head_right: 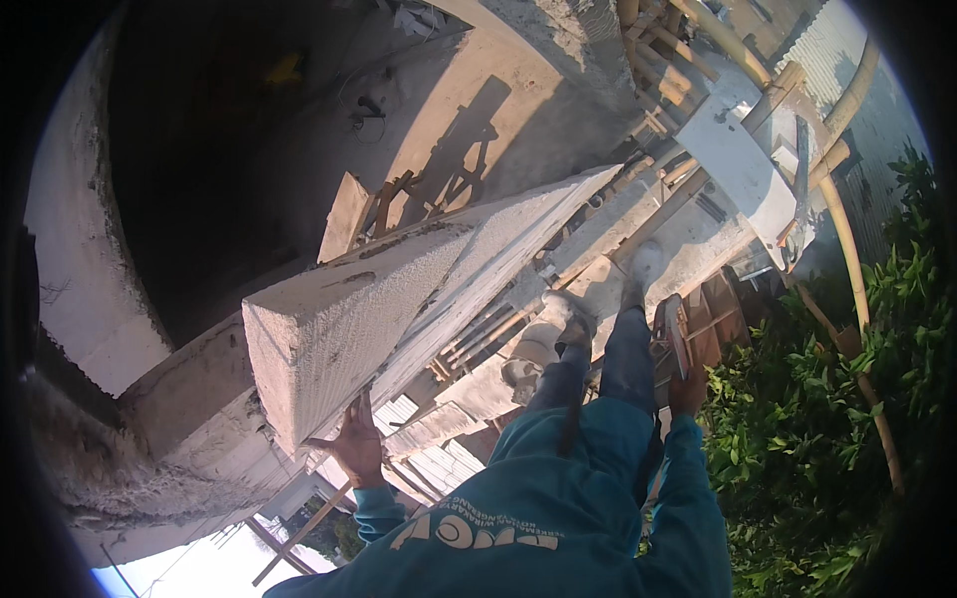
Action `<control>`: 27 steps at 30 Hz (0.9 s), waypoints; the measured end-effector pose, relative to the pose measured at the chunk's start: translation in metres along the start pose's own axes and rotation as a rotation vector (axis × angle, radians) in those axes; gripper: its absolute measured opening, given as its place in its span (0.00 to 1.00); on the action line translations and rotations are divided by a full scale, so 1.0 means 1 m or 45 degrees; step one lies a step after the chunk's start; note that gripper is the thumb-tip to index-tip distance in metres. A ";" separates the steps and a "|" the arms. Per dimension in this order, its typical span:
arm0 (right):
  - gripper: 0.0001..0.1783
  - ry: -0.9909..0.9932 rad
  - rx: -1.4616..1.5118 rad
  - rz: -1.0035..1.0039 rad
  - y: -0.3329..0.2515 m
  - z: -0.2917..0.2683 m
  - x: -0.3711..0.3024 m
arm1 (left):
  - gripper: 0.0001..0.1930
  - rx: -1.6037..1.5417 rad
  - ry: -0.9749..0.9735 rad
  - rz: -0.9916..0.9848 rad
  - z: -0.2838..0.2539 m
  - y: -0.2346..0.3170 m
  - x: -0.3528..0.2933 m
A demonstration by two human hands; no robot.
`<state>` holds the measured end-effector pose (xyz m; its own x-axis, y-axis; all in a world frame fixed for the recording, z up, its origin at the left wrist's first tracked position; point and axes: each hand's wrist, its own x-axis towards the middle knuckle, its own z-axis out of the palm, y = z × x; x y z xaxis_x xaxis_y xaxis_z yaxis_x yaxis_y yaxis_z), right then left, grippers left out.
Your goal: The person installs white roof tiles on a sloped roof using a trowel to apply mortar and a hammer to tap tiles into place. The person repeatedly scoops mortar, spreads it on the roof surface, places tiles, and adjusts them with the hammer.
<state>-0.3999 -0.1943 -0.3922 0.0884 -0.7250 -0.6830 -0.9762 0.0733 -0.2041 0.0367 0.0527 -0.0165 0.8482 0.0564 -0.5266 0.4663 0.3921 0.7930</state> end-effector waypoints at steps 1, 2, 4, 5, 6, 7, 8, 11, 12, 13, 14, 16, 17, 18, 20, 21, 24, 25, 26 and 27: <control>0.18 -0.043 -0.042 0.077 -0.001 -0.002 0.000 | 0.70 -0.008 0.016 0.009 0.002 0.000 0.000; 0.20 -0.124 -0.040 0.104 -0.003 -0.006 0.001 | 0.69 -0.107 0.092 -0.030 0.000 0.001 0.001; 0.20 -0.134 -0.039 0.120 -0.006 -0.013 0.001 | 0.69 -0.057 0.082 -0.018 0.004 0.002 -0.001; 0.20 -0.136 -0.040 0.124 -0.005 -0.015 0.002 | 0.68 -0.036 0.079 -0.011 0.004 0.001 -0.003; 0.19 -0.108 -0.087 0.111 -0.002 -0.014 0.003 | 0.68 0.000 0.117 0.025 0.000 0.001 -0.003; 0.19 -0.147 -0.096 0.133 -0.007 -0.017 0.005 | 0.68 0.043 0.151 0.059 -0.002 0.001 -0.001; 0.18 -0.187 -0.105 0.156 -0.010 -0.021 0.006 | 0.68 0.130 0.185 0.106 -0.002 0.000 0.000; 0.17 -0.192 -0.088 0.169 -0.025 -0.033 0.008 | 0.67 0.166 0.175 0.121 -0.009 0.001 0.000; 0.16 -0.168 -0.077 0.138 -0.025 -0.032 0.009 | 0.66 0.184 0.182 0.126 -0.006 -0.001 -0.004; 0.16 -0.140 -0.063 0.117 -0.026 -0.033 0.008 | 0.66 0.206 0.182 0.124 0.000 -0.003 -0.004; 0.16 -0.148 -0.042 0.091 -0.028 -0.034 0.008 | 0.58 0.109 0.061 0.108 -0.009 -0.001 -0.004; 0.16 -0.185 -0.041 0.144 -0.036 -0.035 0.009 | 0.50 0.280 0.146 0.130 0.003 -0.001 -0.009; 0.16 -0.205 -0.044 0.170 -0.037 -0.035 0.009 | 0.45 0.174 -0.040 0.089 -0.006 0.001 -0.009; 0.16 -0.191 -0.040 0.162 -0.034 -0.031 0.010 | 0.40 0.069 -0.228 0.030 -0.015 0.003 -0.007; 0.16 -0.164 -0.033 0.144 -0.025 -0.021 0.011 | 0.34 0.078 -0.397 -0.011 -0.029 0.008 -0.008; 0.16 -0.169 -0.050 0.124 -0.019 -0.018 0.012 | 0.33 0.134 -0.383 0.013 -0.036 0.010 -0.009; 0.16 -0.168 -0.068 0.076 -0.020 -0.013 0.009 | 0.31 0.220 -0.297 0.072 -0.056 0.014 -0.005; 0.16 -0.163 -0.071 0.056 -0.024 -0.017 0.007 | 0.30 0.232 -0.227 0.093 -0.056 0.014 -0.005; 0.17 -0.157 -0.072 0.036 -0.026 -0.019 0.005 | 0.30 0.246 -0.103 0.119 -0.056 0.014 -0.004; 0.17 -0.166 -0.092 0.016 -0.021 -0.013 0.008 | 0.35 0.261 -0.017 0.155 -0.055 0.013 -0.003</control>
<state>-0.3817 -0.2102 -0.3841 0.0963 -0.6288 -0.7716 -0.9887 0.0290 -0.1471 0.0266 0.1080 -0.0217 0.9038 0.0794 -0.4205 0.4006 0.1886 0.8967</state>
